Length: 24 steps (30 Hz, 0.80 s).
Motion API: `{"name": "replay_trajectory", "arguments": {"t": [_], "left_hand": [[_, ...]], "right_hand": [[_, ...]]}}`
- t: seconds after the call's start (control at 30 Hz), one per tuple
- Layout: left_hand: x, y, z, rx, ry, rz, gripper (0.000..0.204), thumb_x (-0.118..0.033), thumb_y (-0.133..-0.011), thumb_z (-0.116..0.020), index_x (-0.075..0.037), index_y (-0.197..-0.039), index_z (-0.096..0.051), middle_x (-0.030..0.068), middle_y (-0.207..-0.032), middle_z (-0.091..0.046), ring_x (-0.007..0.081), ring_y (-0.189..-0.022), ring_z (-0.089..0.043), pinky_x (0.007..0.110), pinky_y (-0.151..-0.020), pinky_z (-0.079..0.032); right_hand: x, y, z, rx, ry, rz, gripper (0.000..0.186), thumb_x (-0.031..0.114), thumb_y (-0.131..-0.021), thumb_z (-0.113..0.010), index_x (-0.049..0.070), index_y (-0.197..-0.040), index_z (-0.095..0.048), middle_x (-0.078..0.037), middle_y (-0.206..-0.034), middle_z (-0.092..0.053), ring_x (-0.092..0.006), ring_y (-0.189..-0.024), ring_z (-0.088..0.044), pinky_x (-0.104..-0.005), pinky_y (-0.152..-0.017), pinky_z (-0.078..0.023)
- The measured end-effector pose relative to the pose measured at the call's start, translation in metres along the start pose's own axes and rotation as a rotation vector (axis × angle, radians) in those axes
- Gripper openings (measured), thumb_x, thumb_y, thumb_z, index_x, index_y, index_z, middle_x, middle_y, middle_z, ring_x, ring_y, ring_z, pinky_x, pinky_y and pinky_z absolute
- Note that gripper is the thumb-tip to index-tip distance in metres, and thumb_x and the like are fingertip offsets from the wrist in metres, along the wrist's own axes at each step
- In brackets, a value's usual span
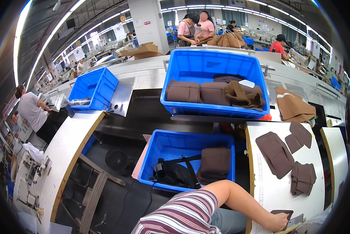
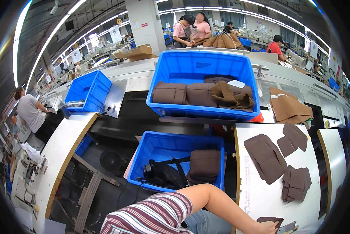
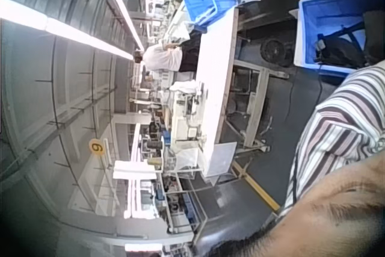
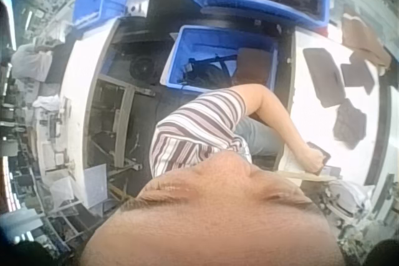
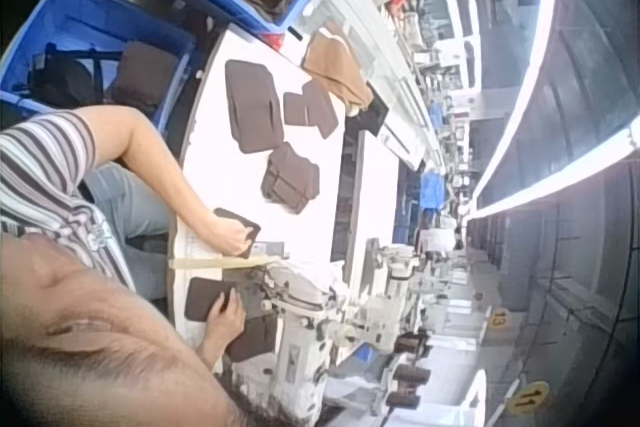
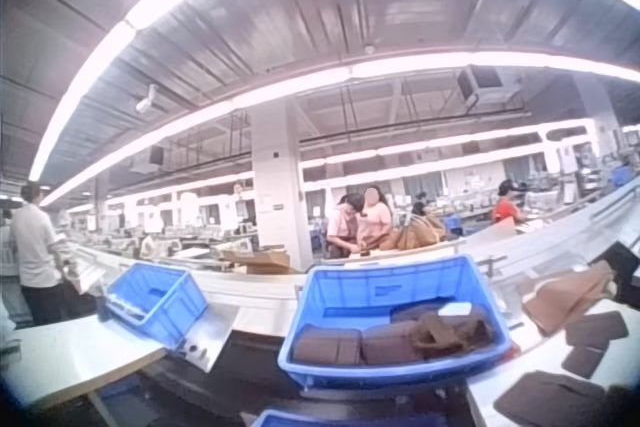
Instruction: The person sews small leather pieces together using an industrial sewing machine.
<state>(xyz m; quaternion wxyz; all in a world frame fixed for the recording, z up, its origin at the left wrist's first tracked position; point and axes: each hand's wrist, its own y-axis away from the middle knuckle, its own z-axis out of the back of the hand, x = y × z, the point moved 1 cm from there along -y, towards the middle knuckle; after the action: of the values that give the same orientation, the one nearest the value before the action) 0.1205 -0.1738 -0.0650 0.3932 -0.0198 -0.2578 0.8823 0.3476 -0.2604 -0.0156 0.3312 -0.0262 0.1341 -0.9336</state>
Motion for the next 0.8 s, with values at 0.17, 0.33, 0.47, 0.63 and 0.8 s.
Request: {"name": "replay_trajectory", "arguments": {"t": [0.17, 0.33, 0.47, 0.63, 0.8], "left_hand": [[-0.012, 0.012, 0.011, -0.168, 0.048, 0.254, 0.021, -0.023, -0.083, -0.057, -0.007, -0.074, -0.067, 0.0128, -0.076, -0.066, 0.0277, -0.065, -0.065, 0.041, -0.055, -0.052], [-0.002, 0.010, 0.001, -0.337, 0.116, 0.063, 0.023, -0.024, -0.085, -0.054, -0.005, -0.078, -0.065, 0.0159, -0.074, -0.063, 0.0309, -0.067, -0.065, 0.042, -0.054, -0.052], [-0.013, 0.007, -0.017, -0.209, 0.122, 0.140, 0.024, -0.023, -0.083, -0.055, -0.002, -0.074, -0.064, 0.0187, -0.072, -0.063, 0.0317, -0.062, -0.065, 0.047, -0.053, -0.052], [-0.021, 0.002, -0.029, -0.196, 0.054, 0.119, 0.025, -0.022, -0.078, -0.058, 0.000, -0.065, -0.062, 0.0179, -0.062, -0.063, 0.0308, -0.053, -0.063, 0.049, -0.052, -0.051], [-0.020, -0.002, -0.026, -0.183, 0.047, 0.087, 0.025, -0.021, -0.076, -0.060, -0.002, -0.060, -0.062, 0.0156, -0.054, -0.060, 0.0308, -0.051, -0.062, 0.049, -0.051, -0.051]], "right_hand": [[-0.003, 0.000, -0.002, 0.043, -0.178, -0.212, 0.038, 0.027, -0.089, -0.064, 0.004, -0.119, -0.063, -0.025, -0.110, -0.060, -0.0413, -0.105, -0.054, -0.0485, -0.094, -0.043], [-0.005, -0.004, -0.005, 0.102, -0.235, -0.314, 0.043, 0.029, -0.087, -0.066, 0.005, -0.122, -0.060, -0.027, -0.112, -0.057, -0.0432, -0.109, -0.049, -0.0499, -0.098, -0.038], [-0.004, -0.005, -0.005, 0.092, -0.292, -0.333, 0.041, 0.027, -0.087, -0.065, 0.003, -0.120, -0.058, -0.026, -0.108, -0.058, -0.0422, -0.107, -0.051, -0.0493, -0.096, -0.039], [0.004, -0.006, -0.004, 0.026, -0.232, -0.250, 0.036, 0.023, -0.089, -0.062, 0.003, -0.119, -0.058, -0.024, -0.105, -0.059, -0.0420, -0.100, -0.055, -0.0478, -0.090, -0.043], [0.015, -0.004, -0.006, -0.040, -0.155, -0.230, 0.030, 0.018, -0.091, -0.057, 0.004, -0.118, -0.059, -0.022, -0.101, -0.059, -0.0413, -0.095, -0.057, -0.0472, -0.084, -0.046]]}}
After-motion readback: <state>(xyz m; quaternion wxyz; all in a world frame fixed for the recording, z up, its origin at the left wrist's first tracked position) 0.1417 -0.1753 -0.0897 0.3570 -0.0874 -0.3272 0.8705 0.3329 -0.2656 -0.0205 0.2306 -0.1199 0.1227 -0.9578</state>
